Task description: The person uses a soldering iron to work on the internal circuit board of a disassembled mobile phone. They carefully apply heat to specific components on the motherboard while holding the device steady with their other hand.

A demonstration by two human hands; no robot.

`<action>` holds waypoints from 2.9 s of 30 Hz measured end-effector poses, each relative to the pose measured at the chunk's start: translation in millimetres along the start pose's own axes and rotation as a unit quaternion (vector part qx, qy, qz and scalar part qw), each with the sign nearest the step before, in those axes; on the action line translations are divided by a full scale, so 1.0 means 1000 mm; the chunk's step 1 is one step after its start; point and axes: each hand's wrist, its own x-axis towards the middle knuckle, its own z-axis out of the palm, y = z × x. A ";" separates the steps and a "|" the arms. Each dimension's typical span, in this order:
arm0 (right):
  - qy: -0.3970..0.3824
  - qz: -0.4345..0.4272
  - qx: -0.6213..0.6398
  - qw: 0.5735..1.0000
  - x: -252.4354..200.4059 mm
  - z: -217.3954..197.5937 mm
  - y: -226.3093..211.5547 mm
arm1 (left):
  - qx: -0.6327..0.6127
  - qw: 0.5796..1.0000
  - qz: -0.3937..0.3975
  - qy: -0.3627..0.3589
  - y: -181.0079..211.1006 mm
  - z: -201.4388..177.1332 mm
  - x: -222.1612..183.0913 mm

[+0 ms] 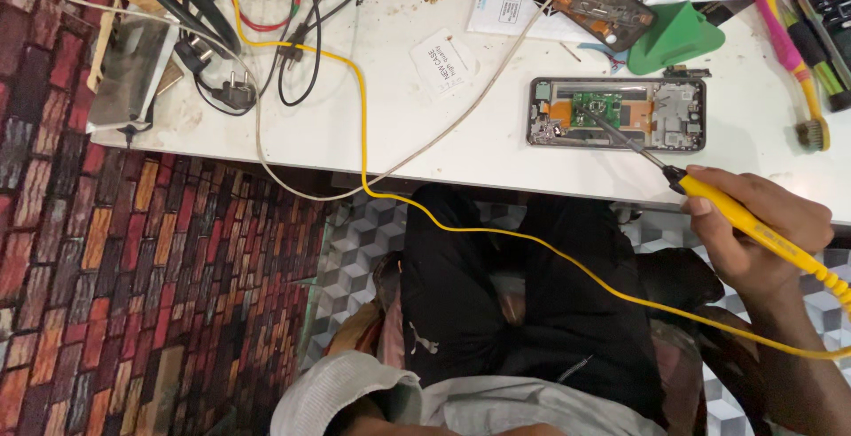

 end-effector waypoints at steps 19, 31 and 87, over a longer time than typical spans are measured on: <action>-0.038 0.131 0.040 0.990 -0.008 0.001 -0.009 | -0.025 0.999 0.015 0.044 -0.039 -0.057 0.007; -0.062 0.120 -0.002 0.991 -0.010 0.006 0.012 | 0.051 0.948 -0.105 0.296 -0.182 -0.112 0.026; 0.000 0.099 0.099 0.990 0.011 -0.023 0.012 | 0.159 0.955 0.026 0.250 -0.193 0.033 0.144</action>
